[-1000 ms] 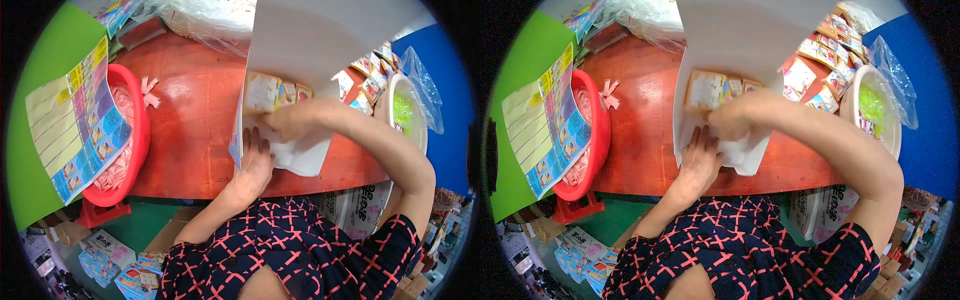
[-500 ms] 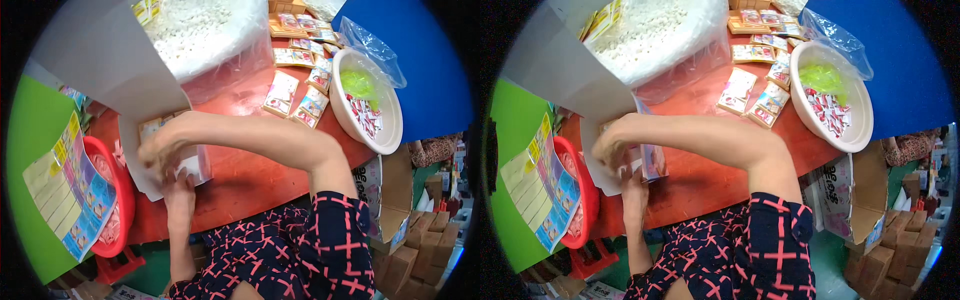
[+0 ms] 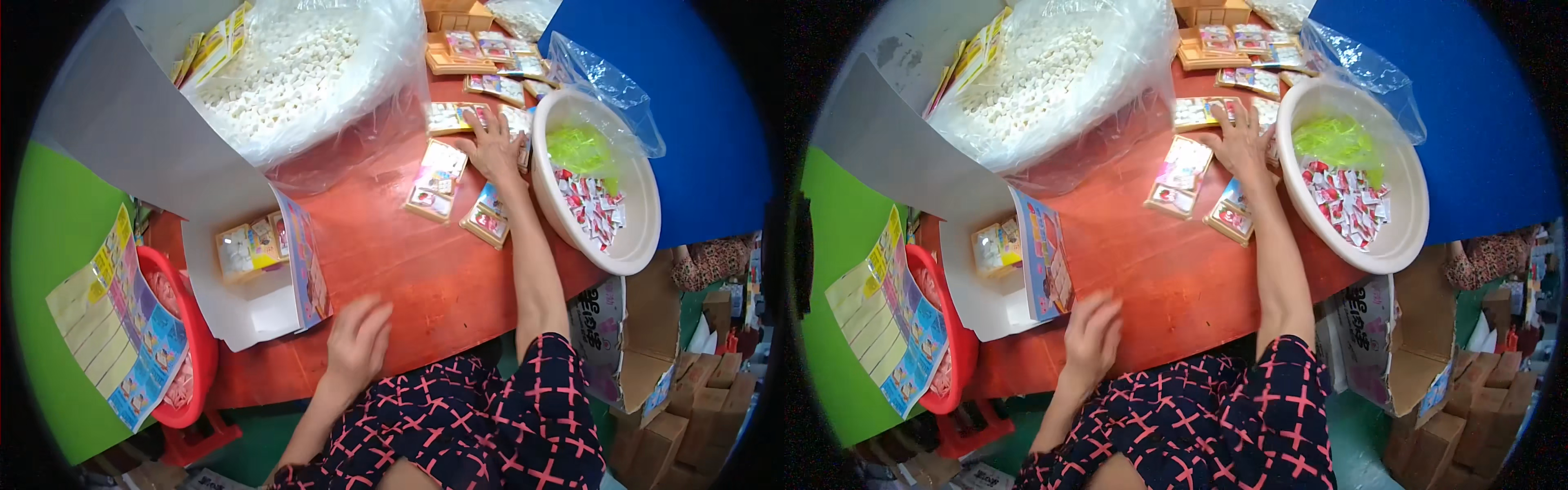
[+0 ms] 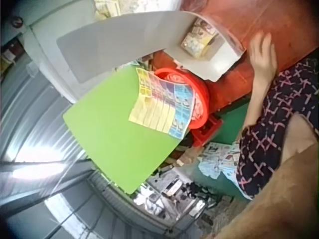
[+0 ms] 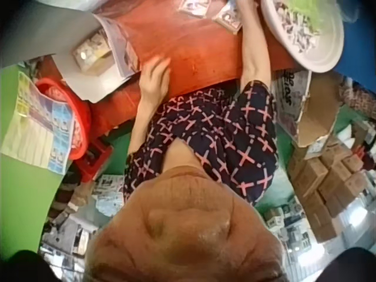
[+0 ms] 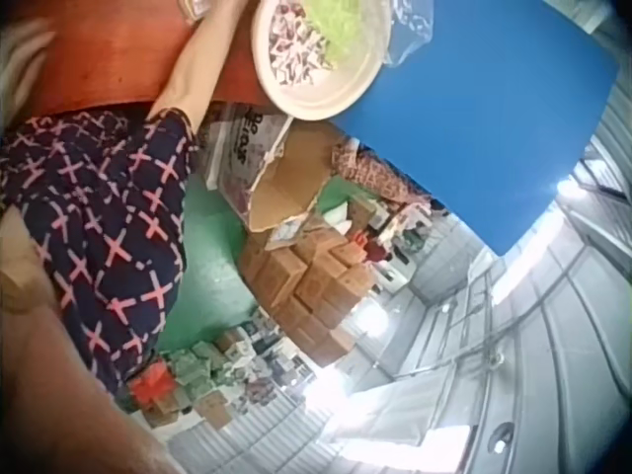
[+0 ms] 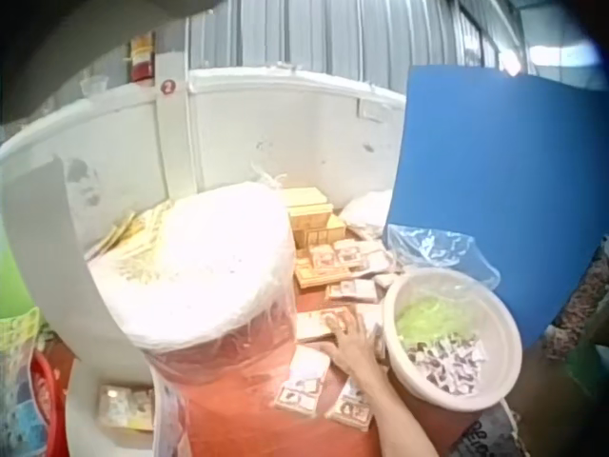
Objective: Assembling a cardboard product box and filling it with small packaged toy sets.
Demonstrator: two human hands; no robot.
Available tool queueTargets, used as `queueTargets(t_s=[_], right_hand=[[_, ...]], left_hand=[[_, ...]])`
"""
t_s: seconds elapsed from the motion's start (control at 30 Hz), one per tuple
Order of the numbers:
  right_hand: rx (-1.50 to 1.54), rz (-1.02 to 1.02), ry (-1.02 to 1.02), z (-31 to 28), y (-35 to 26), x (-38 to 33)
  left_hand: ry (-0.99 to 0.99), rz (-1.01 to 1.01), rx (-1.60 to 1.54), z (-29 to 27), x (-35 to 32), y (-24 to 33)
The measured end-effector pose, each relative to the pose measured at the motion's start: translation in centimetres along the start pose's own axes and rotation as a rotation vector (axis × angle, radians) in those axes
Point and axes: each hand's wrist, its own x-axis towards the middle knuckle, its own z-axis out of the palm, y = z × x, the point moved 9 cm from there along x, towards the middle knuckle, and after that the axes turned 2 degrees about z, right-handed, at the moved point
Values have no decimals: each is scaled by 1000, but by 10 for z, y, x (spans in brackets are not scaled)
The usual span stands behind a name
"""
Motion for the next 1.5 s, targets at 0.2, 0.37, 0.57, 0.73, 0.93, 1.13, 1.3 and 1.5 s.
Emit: queueTargets(t_s=[0.2,0.37,0.57,0.73,0.93,1.13,1.3,1.5], right_hand=[[101,-249,-31,-21,-57,-76],[323,-382,-20,-46,-75,-106],[471,110,-41,-97,-6,-184],[372,256,-178,-99,-15,-233],[427,387,-280,-82,3,-222],[1279,460,-191,-61,9,-179],[702,113,-134,-23,-2,-82],[339,193,-215,-30,-14,-71]], left_hand=[[-110,-286,325,68,63,-40],[-176,-305,551,80,41,-54],[-267,-387,438,67,21,-57],[-312,-382,381,62,28,-41],[-465,-740,256,60,38,-57],[-3,-609,-178,49,123,-77],[-323,-509,286,89,159,-107],[-254,-528,277,92,132,-115]])
